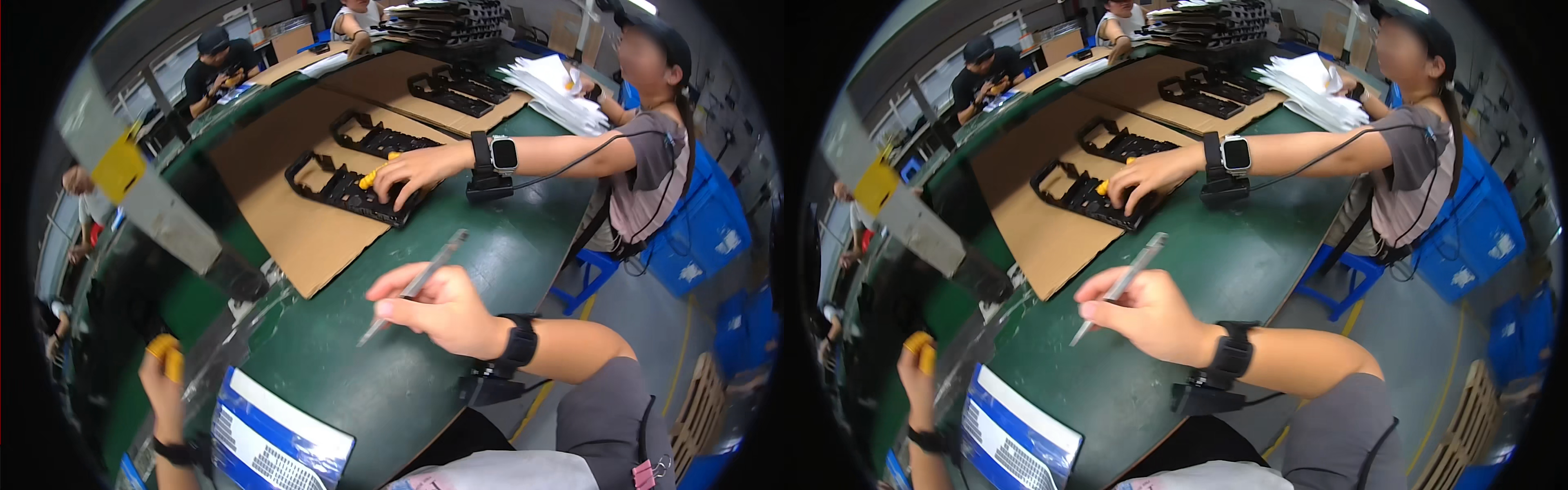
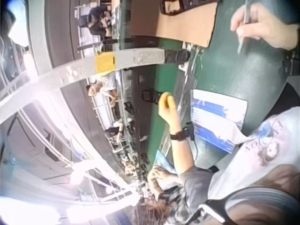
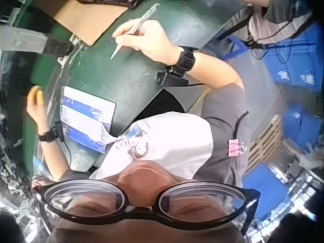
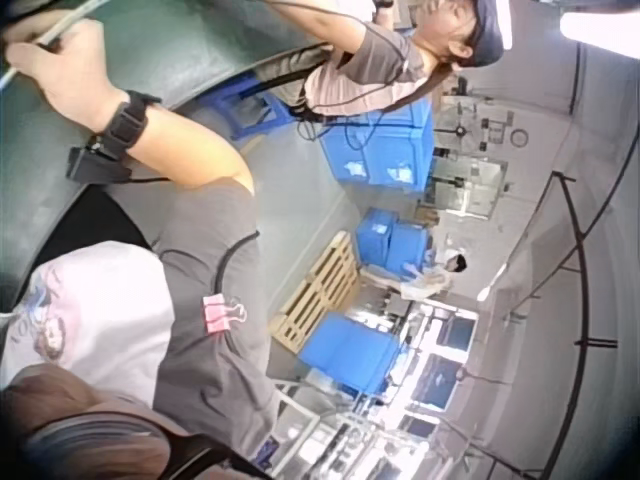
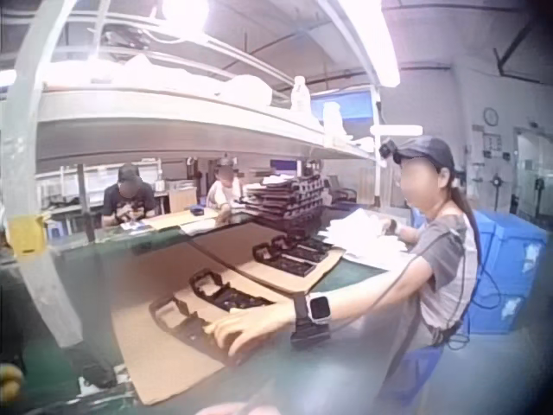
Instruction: Assembling and inspecting internal components and stickers of an electronic device housing using tweezers and a stylus tool.
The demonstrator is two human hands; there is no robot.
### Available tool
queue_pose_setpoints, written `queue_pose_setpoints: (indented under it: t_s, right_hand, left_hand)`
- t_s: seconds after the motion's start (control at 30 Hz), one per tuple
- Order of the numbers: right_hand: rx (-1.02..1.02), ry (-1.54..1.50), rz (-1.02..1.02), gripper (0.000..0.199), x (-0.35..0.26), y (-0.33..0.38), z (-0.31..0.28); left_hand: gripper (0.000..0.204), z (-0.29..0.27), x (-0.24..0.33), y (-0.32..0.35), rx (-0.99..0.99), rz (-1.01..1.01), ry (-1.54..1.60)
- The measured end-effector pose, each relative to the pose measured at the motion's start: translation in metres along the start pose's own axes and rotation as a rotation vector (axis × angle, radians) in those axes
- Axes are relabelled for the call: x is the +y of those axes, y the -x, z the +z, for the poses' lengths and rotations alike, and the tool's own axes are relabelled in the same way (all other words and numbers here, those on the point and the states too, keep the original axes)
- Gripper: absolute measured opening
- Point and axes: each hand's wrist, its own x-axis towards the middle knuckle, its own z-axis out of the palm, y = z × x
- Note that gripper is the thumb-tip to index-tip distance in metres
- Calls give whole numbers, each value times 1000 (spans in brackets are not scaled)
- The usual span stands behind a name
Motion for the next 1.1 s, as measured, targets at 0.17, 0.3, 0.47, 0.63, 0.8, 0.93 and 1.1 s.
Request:
queue_pose_setpoints:
  t_s: [0.17,0.3,0.47,0.63,0.8,0.93,1.1]
  right_hand:
    - [88,-67,-10,17,16,15,-25]
    - [112,-103,-16,16,15,14,-38]
    - [113,-106,-32,13,21,8,-37]
    - [-37,-170,16,14,19,1,-41]
    - [-402,-415,-29,15,4,17,-47]
    - [-449,-406,-23,14,-13,20,10]
    - [-161,-145,236,12,12,-1,101]
  left_hand:
    - [11,114,151,-35,-438,431,-97]
    - [45,224,159,-123,-511,-57,-365]
    - [26,265,150,-171,-466,-360,-177]
    - [20,220,173,-141,-264,-341,254]
    - [24,132,171,-57,-428,-363,490]
    - [20,36,147,18,-318,-503,662]
    - [19,-23,90,70,239,-424,963]
